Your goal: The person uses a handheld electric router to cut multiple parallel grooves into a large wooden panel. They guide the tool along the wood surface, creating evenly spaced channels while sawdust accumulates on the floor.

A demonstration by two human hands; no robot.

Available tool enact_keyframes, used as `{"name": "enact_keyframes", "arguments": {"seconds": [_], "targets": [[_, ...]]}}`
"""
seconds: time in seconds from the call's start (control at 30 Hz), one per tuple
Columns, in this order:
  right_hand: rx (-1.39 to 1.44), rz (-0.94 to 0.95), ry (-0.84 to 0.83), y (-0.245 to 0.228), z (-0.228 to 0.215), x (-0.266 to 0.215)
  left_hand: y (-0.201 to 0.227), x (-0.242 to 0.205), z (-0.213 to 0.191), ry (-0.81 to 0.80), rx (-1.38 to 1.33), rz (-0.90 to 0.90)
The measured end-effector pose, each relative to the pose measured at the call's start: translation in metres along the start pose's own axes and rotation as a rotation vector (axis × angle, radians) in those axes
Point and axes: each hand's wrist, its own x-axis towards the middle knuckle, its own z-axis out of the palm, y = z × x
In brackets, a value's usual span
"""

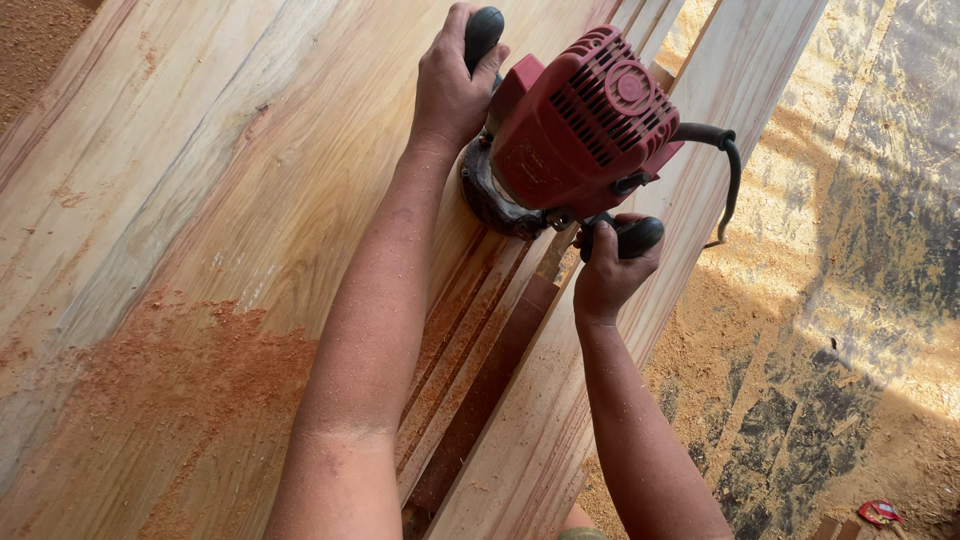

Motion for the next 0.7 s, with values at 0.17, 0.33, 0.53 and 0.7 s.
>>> {"name": "enact_keyframes", "arguments": {"seconds": [0.17, 0.33, 0.53, 0.7], "targets": [[0.017, 0.001, -0.002, -0.005, 0.0, -0.018, 0.004, -0.014, -0.013, 0.003, -0.007, 0.003], [0.025, 0.008, -0.003, -0.01, 0.0, -0.036, 0.008, -0.026, -0.026, 0.016, -0.016, 0.021], [0.006, 0.013, 0.008, -0.015, -0.001, -0.056, 0.011, -0.042, -0.041, 0.019, -0.017, 0.016], [-0.007, 0.041, 0.013, -0.02, -0.002, -0.075, 0.012, -0.056, -0.051, -0.01, -0.018, -0.046]]}}
